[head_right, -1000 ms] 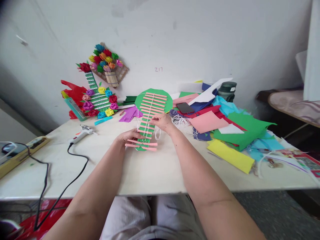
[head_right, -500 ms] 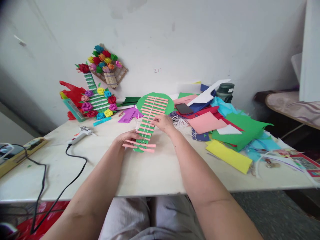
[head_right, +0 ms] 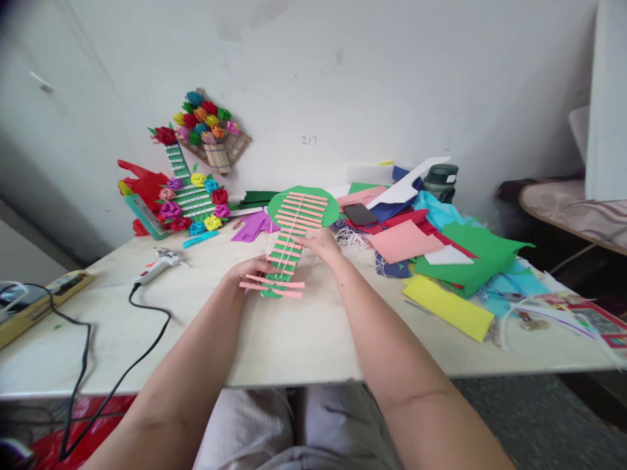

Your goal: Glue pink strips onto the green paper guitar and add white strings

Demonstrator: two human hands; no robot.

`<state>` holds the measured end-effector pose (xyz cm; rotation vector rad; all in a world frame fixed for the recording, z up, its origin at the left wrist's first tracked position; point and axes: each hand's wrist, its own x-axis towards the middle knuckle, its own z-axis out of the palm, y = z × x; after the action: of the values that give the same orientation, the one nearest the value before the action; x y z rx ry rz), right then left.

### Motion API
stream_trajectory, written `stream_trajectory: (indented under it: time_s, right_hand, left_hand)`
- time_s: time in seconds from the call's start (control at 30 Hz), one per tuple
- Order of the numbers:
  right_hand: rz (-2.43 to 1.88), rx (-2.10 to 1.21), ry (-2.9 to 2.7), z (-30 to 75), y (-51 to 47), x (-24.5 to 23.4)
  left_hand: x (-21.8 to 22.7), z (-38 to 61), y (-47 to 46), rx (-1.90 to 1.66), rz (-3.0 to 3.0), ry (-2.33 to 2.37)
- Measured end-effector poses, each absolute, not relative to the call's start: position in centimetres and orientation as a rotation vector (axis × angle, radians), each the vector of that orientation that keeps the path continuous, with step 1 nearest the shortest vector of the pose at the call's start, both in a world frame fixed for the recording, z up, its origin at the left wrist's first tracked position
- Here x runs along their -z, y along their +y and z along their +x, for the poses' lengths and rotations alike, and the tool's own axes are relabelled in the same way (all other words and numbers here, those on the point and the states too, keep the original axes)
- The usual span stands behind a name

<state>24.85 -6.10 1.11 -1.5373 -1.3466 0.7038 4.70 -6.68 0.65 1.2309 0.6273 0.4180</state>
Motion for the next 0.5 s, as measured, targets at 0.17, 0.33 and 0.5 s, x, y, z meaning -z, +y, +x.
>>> stream_trajectory:
  time_s: [0.17,0.33,0.5]
  right_hand:
    - [-1.262,-1.158,-0.976,23.9,-5.9,-0.2]
    - [-1.134,-1.278,-0.865,23.8,-5.6,0.2]
    - [-1.053,-1.345,-0.776,23.7,-5.7,-0.1]
  left_hand:
    - [-0.6,4.7,-6.6,-0.397,1.215,0.612]
    - [-0.6,4.8,-6.5,-0.388,1.252,0.620]
    - [-0.4,5.3,-6.0,-0.474,1.166,0.611]
